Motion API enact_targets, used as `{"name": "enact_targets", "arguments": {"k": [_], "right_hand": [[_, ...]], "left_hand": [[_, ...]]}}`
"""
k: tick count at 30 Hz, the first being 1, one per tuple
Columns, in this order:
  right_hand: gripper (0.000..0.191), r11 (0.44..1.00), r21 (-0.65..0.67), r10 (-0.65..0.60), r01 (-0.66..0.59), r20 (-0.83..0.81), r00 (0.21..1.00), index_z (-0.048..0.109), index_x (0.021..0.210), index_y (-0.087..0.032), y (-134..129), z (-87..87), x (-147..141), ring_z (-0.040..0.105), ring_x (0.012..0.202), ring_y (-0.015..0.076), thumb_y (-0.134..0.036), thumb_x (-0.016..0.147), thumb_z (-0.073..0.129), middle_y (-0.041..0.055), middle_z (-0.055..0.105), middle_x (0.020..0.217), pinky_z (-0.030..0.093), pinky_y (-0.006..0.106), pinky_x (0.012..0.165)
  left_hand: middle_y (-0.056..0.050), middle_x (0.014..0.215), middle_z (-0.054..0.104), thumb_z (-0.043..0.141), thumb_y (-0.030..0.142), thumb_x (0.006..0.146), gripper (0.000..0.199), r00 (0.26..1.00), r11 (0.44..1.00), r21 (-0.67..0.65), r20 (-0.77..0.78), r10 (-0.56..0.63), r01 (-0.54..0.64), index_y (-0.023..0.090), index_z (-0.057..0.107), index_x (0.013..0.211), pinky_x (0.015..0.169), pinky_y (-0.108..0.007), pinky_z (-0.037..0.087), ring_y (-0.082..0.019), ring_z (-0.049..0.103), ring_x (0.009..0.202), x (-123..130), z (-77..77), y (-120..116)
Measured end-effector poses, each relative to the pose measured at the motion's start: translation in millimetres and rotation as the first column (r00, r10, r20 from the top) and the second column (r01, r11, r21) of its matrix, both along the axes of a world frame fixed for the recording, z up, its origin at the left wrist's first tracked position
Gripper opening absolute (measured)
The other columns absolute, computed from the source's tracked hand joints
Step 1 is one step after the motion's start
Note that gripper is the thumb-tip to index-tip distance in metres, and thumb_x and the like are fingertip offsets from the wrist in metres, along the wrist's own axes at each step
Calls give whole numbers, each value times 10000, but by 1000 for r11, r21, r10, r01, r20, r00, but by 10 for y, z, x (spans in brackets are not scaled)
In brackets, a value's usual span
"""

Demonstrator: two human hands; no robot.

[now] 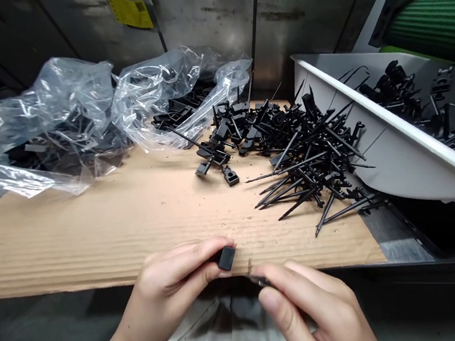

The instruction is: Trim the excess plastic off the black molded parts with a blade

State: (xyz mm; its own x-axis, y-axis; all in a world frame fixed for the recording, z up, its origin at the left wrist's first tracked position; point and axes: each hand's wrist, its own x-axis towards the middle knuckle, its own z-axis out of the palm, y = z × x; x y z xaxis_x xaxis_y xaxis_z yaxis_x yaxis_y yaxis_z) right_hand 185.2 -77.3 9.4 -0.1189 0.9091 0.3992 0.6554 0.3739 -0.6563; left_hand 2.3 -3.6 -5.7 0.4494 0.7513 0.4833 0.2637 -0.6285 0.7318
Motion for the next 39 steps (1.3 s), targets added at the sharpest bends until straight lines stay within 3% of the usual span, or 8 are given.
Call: {"name": "enact_targets", "arguments": {"k": [4,11,22,24,28,30,34,39], "right_hand": [[268,1000,25,11,-14,103,995,577,1115,-179,3,-37,21,639,811,159,-157,870,470,57,642,845,530,204,673],[242,981,196,-46,9,185,982,588,1054,-117,41,-191,-172,570,687,160,-83,826,513,72,592,752,468,265,582],[157,981,191,-76,38,195,978,601,943,-128,111,-247,-186,537,606,146,-92,825,502,48,561,680,405,261,531],[141,968,230,-144,97,201,969,610,918,-137,135,-268,-120,537,601,146,-101,829,506,42,567,666,400,263,540],[124,884,289,-431,368,197,881,625,901,-158,150,-243,42,579,688,170,-141,853,512,60,617,755,415,292,657],[136,912,276,-359,304,176,916,605,937,-154,118,-213,53,582,711,171,-106,841,521,70,620,793,425,292,674],[194,973,221,-97,59,165,982,570,977,-133,34,-209,-79,530,641,155,-47,809,523,60,571,708,420,278,565],[188,972,236,-53,11,172,984,569,971,-109,15,-241,-204,505,598,150,-54,796,527,59,544,663,390,273,508]], "left_hand": [[-38,890,744,533,76,808,225,1000,1000,-19,-4,12,-12,161,678,958,724,-208,542,-164,701,795,-23,-8,-17],[-27,877,743,540,79,805,217,1000,1000,-25,1,10,-10,170,671,953,708,-187,533,-154,701,776,-25,3,-16],[-58,872,739,542,53,809,213,1000,996,84,3,4,-4,150,652,963,775,-216,526,-166,691,809,-23,-15,-27],[-56,866,738,548,44,804,221,1000,997,77,21,-21,19,147,650,970,769,-204,526,-162,692,804,-34,-14,-30],[-42,880,734,562,35,800,229,993,994,50,52,-105,102,149,645,981,770,-159,509,-142,690,818,-69,-19,-38],[-41,885,734,570,37,801,226,995,995,47,42,-95,93,149,646,982,765,-156,506,-139,692,808,-73,-22,-38],[-29,859,738,573,69,813,193,998,997,50,14,-59,58,163,644,967,721,-171,518,-143,696,773,-49,-9,-38],[-17,835,737,566,82,819,182,999,997,50,-22,-50,51,178,635,957,683,-179,525,-144,695,751,-34,13,-45]]}}
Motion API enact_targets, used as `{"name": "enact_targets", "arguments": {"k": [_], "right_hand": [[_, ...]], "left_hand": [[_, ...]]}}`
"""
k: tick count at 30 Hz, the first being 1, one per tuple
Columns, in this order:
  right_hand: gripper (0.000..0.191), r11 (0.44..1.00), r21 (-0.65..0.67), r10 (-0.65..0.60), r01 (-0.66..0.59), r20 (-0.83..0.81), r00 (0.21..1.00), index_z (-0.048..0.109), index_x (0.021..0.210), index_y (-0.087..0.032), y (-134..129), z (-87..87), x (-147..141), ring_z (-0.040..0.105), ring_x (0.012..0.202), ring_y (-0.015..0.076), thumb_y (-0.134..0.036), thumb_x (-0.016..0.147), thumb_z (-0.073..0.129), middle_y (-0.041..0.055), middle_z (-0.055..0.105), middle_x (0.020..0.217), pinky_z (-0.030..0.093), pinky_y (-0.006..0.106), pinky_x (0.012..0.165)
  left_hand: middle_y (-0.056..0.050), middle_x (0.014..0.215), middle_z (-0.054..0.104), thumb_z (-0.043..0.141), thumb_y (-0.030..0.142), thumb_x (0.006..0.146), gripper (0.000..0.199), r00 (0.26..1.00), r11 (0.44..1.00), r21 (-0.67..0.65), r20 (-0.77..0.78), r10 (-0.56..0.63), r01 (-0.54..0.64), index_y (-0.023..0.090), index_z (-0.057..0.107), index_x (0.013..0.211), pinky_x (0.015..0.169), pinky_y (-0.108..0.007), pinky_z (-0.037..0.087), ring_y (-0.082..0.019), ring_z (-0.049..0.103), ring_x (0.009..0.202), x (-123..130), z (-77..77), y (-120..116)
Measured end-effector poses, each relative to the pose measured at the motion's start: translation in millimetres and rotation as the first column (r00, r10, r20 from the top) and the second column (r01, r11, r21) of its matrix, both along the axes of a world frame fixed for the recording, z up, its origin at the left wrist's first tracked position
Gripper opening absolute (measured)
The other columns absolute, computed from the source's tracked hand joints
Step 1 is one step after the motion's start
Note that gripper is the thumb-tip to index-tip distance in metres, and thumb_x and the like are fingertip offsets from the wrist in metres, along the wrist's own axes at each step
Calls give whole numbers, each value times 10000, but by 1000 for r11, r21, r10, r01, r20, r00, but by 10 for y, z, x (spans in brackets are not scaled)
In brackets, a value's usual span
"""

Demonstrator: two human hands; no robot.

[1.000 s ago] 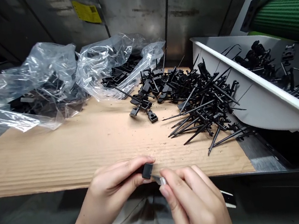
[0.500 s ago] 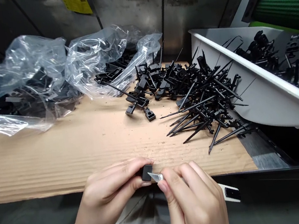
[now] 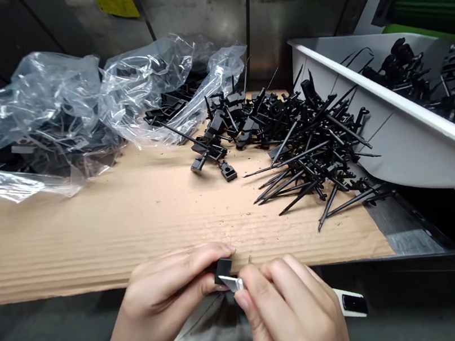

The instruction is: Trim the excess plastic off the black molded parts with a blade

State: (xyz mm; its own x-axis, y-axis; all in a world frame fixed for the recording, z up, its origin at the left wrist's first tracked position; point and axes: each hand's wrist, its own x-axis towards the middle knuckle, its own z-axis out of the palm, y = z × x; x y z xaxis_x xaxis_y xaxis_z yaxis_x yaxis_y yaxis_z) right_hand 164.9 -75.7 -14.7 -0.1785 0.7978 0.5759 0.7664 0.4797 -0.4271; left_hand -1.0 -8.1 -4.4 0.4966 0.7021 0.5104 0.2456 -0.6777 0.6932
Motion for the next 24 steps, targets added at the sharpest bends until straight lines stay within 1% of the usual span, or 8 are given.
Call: {"name": "enact_targets", "arguments": {"k": [5,10,12,15,16,17,21,24], "right_hand": [[187,1000,12,13,-13,20,1000,569,971,-96,30,8,-13,496,583,143,-51,795,530,63,545,657,384,265,494],[157,1000,7,0,0,-15,1000,587,941,-105,39,-14,3,505,579,139,-62,802,525,56,555,663,388,259,494],[145,999,10,-54,54,-11,998,600,923,-101,51,-15,43,524,602,144,-57,801,535,61,570,682,405,268,528],[158,978,60,-200,201,-19,980,607,935,-100,62,6,111,556,677,148,-38,804,546,77,597,751,429,272,626],[172,974,66,-214,216,-35,976,604,945,-104,56,15,123,560,696,146,-29,804,543,79,600,770,432,266,643],[183,978,61,-196,199,-52,979,598,952,-109,46,23,125,559,706,143,-21,802,540,78,598,775,435,260,643],[190,999,-36,-32,30,-54,998,581,956,-116,-12,12,75,523,644,146,-26,800,524,61,552,699,424,266,550],[179,994,-102,23,-30,-69,997,574,974,-140,-20,7,47,531,617,144,-72,821,510,42,533,679,433,263,529]], "left_hand": [[-35,850,732,566,72,821,181,999,998,65,33,-6,4,159,626,967,750,-170,515,-141,692,787,-4,-33,-6],[-61,875,731,569,83,824,175,998,994,106,67,-16,9,141,628,978,773,-186,522,-148,688,823,-4,-64,5],[-71,875,732,564,69,821,180,996,993,114,85,-36,26,123,632,979,785,-186,522,-149,689,828,-12,-67,10],[-70,885,733,570,40,805,190,994,993,104,93,-62,52,110,639,968,815,-166,506,-140,687,844,-30,-63,8],[-67,887,733,578,38,798,193,994,994,97,90,-62,53,109,641,967,814,-155,502,-136,687,841,-34,-60,7],[-63,885,734,587,41,794,193,995,995,90,87,-54,46,111,642,966,807,-147,501,-133,688,833,-36,-57,5],[-54,848,736,596,66,796,169,997,996,88,71,-17,11,115,645,950,771,-152,507,-139,694,786,-27,-43,0],[-49,821,734,586,80,810,149,999,997,81,42,1,-4,120,640,942,727,-156,513,-140,695,754,-16,-29,-1]]}}
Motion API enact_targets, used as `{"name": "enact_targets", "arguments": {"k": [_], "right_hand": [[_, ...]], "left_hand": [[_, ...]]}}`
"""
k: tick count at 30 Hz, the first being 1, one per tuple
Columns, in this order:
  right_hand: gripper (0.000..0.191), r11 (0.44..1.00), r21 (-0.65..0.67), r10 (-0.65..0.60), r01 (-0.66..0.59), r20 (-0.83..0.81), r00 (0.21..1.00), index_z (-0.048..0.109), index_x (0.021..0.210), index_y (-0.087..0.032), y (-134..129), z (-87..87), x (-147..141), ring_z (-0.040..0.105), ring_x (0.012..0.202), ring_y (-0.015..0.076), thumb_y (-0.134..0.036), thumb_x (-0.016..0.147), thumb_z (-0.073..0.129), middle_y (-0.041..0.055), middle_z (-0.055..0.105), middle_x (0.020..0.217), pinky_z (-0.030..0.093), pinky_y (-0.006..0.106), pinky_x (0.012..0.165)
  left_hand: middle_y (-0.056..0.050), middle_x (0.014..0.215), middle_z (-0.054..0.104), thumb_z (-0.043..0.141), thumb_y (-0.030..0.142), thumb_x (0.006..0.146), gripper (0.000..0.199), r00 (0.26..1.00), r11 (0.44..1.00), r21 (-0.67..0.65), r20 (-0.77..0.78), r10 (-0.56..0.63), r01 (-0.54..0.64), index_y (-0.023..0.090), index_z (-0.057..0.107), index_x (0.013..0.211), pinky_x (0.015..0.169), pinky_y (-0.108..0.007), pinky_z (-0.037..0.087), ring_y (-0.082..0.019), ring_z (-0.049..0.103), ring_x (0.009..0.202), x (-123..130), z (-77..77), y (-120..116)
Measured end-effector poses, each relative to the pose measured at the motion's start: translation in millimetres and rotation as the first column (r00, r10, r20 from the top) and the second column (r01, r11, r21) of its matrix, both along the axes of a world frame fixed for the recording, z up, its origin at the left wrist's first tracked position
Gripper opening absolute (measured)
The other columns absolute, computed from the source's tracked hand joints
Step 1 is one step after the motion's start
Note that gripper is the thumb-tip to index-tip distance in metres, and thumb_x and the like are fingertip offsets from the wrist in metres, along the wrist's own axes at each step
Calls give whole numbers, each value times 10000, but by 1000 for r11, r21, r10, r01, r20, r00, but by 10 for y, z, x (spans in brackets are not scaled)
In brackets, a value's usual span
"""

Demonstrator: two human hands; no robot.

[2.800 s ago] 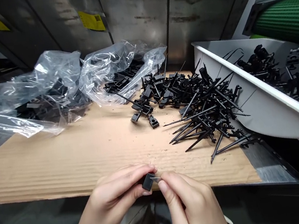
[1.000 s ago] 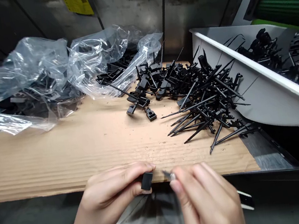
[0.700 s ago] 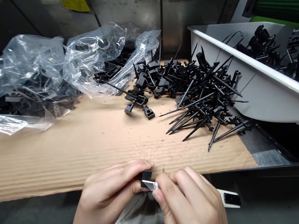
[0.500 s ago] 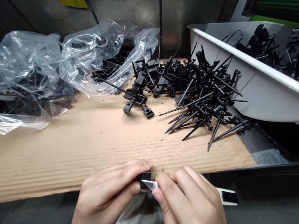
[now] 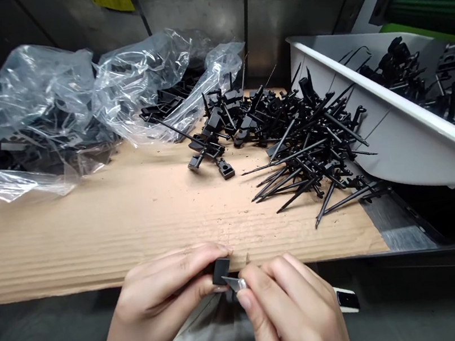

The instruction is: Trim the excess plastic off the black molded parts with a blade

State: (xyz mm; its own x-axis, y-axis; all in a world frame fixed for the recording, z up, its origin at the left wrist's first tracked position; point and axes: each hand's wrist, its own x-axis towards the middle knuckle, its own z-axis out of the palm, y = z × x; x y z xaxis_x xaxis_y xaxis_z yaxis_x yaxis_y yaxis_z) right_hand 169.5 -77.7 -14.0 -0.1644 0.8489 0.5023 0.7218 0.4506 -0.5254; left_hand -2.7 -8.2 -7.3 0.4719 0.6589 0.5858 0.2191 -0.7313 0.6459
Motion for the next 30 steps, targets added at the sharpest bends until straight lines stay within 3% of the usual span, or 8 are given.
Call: {"name": "enact_targets", "arguments": {"k": [5,8,11,19,22,26,28,30], "right_hand": [[139,994,-92,-59,52,-79,995,567,958,-218,77,97,-53,568,626,105,-262,826,571,-10,567,715,456,191,541],[57,973,-204,-139,109,-140,980,579,815,-204,139,143,-124,541,609,100,-244,836,543,-20,544,681,417,195,526],[140,950,-293,-171,110,-193,966,584,744,-198,183,162,-172,510,583,94,-236,853,503,-25,512,649,375,198,508],[158,939,-318,-214,131,-241,947,573,739,-210,210,161,-134,539,618,94,-204,862,474,-26,558,674,396,187,559],[207,947,-289,-204,140,-205,957,554,702,-213,176,135,-53,567,605,94,-217,877,445,-27,568,657,419,174,549],[128,972,-164,-167,168,22,986,571,922,-228,94,127,62,638,633,97,-310,862,495,-17,625,734,483,129,542],[302,974,-125,-169,189,154,973,528,1119,-220,45,126,77,666,678,114,-377,867,471,22,638,848,514,134,533],[318,968,-132,-186,213,190,964,531,1152,-227,0,109,57,669,708,133,-368,901,396,50,622,892,532,168,544]], "left_hand": [[-37,838,729,582,102,823,140,1000,1000,7,0,-17,17,142,631,949,736,-161,510,-135,689,766,2,-8,6],[-47,863,729,586,105,828,144,999,999,17,16,-34,33,128,632,962,780,-144,496,-125,685,799,-10,-21,14],[-56,873,734,582,128,838,140,999,999,22,21,-38,38,135,638,966,791,-163,505,-133,687,811,-19,-17,22],[-68,940,702,577,82,822,197,995,994,-56,13,-94,95,144,647,996,848,-215,472,-160,642,899,-35,-12,12],[-39,852,653,577,137,832,196,999,984,-171,18,-51,53,198,662,999,709,-220,488,-154,607,776,-66,5,-3],[13,823,658,592,253,844,232,995,901,-423,83,-60,90,277,600,1075,680,-182,477,-129,619,732,-100,45,-21],[5,890,660,572,353,844,196,987,835,-533,149,-65,136,269,593,1020,729,-214,491,-157,633,796,-92,56,-29],[16,855,651,519,372,872,152,973,785,-601,229,-12,151,261,580,956,705,-215,507,-143,637,750,-65,55,-34]]}}
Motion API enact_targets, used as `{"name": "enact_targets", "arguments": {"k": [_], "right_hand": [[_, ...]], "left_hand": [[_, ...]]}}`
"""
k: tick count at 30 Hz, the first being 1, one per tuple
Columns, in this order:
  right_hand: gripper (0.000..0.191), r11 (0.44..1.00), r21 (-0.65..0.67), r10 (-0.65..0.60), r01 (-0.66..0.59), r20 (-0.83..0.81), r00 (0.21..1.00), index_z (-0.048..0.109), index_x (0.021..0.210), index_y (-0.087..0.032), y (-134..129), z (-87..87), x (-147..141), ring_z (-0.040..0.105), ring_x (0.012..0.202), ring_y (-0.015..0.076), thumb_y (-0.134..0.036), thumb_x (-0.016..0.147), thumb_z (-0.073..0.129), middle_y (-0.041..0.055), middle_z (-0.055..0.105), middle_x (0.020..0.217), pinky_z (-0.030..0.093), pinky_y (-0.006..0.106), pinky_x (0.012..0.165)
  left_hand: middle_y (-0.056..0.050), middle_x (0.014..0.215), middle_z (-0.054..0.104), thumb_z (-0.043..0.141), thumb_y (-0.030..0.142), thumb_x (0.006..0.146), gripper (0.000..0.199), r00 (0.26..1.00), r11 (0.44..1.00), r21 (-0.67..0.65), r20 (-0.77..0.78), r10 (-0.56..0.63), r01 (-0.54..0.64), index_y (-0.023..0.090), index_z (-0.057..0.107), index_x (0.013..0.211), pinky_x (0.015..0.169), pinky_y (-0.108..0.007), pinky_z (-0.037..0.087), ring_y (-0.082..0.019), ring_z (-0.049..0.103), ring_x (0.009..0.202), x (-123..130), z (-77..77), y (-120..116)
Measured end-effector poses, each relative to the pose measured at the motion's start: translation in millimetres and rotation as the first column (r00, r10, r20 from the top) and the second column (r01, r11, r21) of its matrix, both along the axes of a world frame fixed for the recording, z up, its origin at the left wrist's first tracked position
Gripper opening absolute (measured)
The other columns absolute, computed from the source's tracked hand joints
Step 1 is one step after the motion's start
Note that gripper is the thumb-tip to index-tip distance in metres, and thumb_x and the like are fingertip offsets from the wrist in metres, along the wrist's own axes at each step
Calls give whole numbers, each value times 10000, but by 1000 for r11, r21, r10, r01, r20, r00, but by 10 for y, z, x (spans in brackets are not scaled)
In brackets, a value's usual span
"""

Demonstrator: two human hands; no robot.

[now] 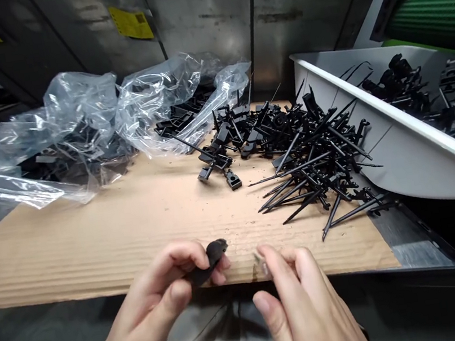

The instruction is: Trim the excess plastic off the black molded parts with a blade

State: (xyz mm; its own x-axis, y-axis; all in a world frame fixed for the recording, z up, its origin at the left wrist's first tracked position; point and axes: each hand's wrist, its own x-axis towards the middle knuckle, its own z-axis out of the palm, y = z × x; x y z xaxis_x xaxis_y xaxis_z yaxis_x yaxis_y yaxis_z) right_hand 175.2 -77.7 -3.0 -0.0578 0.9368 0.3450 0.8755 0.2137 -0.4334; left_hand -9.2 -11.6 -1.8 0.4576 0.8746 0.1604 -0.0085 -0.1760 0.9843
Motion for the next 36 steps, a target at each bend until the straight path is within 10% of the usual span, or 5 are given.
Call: {"name": "enact_targets", "arguments": {"k": [10,18,24,33,36], "right_hand": [[264,943,324,105,-72,-85,991,539,1052,-176,65,-86,-103,673,676,151,-51,819,528,51,688,790,513,226,628],[259,914,404,72,-38,-69,995,605,1013,-186,127,-120,-152,646,682,157,-44,805,545,68,667,799,488,249,638],[178,970,132,239,-204,-359,902,592,916,-191,143,-22,-132,597,570,120,-72,838,486,7,595,657,479,202,531],[205,966,31,236,-256,-507,829,628,872,-227,145,65,-128,588,561,78,-75,819,501,-36,603,655,464,139,552],[199,933,-182,127,-310,-638,759,589,716,-188,155,81,-101,497,492,77,-206,867,462,-32,515,565,400,164,461]], "left_hand": [[-21,904,722,594,79,811,190,992,941,330,-71,108,-79,185,689,937,778,-171,508,-153,667,856,37,14,35],[-25,874,734,607,81,804,175,989,939,333,-81,123,-89,174,704,916,739,-183,529,-159,682,810,47,-10,33],[-27,906,727,613,26,784,232,998,947,317,-1,55,-52,171,708,939,821,-153,496,-142,673,868,26,-21,38],[-40,886,717,592,61,814,199,1000,938,345,-8,27,-23,180,706,925,791,-191,516,-163,671,846,17,-1,37],[-44,882,717,577,79,829,195,1000,936,353,-25,0,9,184,698,940,773,-208,527,-173,671,845,13,-4,44]]}}
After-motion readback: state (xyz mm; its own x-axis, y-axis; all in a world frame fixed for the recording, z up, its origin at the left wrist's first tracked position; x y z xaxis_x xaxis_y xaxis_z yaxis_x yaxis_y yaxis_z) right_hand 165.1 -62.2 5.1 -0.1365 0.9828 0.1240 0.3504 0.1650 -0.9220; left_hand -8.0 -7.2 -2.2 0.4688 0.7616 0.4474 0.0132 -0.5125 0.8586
